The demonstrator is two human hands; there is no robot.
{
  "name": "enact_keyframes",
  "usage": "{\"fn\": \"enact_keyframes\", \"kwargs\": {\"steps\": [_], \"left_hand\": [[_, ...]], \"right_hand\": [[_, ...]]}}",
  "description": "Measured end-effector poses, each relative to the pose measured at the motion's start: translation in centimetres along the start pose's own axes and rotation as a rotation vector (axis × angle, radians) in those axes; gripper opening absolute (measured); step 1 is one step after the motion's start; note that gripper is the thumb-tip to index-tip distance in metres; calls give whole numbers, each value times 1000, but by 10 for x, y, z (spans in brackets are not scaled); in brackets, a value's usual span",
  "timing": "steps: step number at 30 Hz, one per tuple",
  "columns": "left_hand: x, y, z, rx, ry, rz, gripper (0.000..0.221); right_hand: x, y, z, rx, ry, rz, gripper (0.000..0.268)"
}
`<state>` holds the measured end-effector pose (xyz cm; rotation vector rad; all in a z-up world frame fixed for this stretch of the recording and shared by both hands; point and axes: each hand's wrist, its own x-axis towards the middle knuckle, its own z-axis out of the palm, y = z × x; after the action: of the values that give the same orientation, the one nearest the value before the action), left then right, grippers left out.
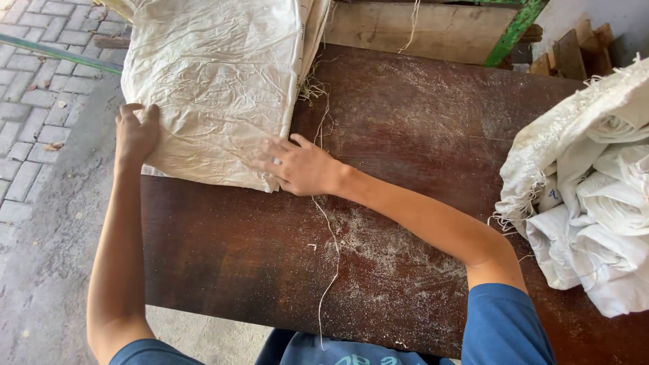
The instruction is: Rolling up empty plastic sacks and organizing them into a bundle.
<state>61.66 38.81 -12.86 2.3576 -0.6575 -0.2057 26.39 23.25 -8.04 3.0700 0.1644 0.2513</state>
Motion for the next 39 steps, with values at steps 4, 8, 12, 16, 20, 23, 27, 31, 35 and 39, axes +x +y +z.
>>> {"fn": "enact_keyframes", "kwargs": {"steps": [4, 8, 12, 16, 20, 23, 27, 31, 35, 39], "left_hand": [[1, -8, -1, -52, 32, 51, 58], [2, -13, -5, -76, 52, 69, 54], [-3, -10, -8, -78, 41, 100, 49], [-14, 2, -16, -73, 21, 99, 45], [-13, -4, -19, -63, 13, 75, 43], [-3, -23, -16, -22, 64, 81, 41], [1, -40, -11, -94, 101, 55, 46], [-11, -22, -18, -115, 127, 116, 51], [-35, 21, -37, -87, 81, 98, 49], [-40, 35, -30, -43, 10, 304, 33]], "right_hand": [[2, 7, 16, 101, -129, -84, 71], [-2, 24, 59, -171, 94, -189, 58], [-2, 31, 62, -63, 296, -250, 40], [-1, 32, 40, 263, 259, -274, 27], [2, 35, 48, 214, 375, -287, 27], [-5, 33, 42, 169, 443, -287, 34], [-21, 25, 25, 163, 571, -324, 24], [-48, 0, 4, 3, 782, -426, 15], [-83, -16, -10, -92, 786, -486, 12], [-128, -11, -28, -68, 795, -427, 9]]}}
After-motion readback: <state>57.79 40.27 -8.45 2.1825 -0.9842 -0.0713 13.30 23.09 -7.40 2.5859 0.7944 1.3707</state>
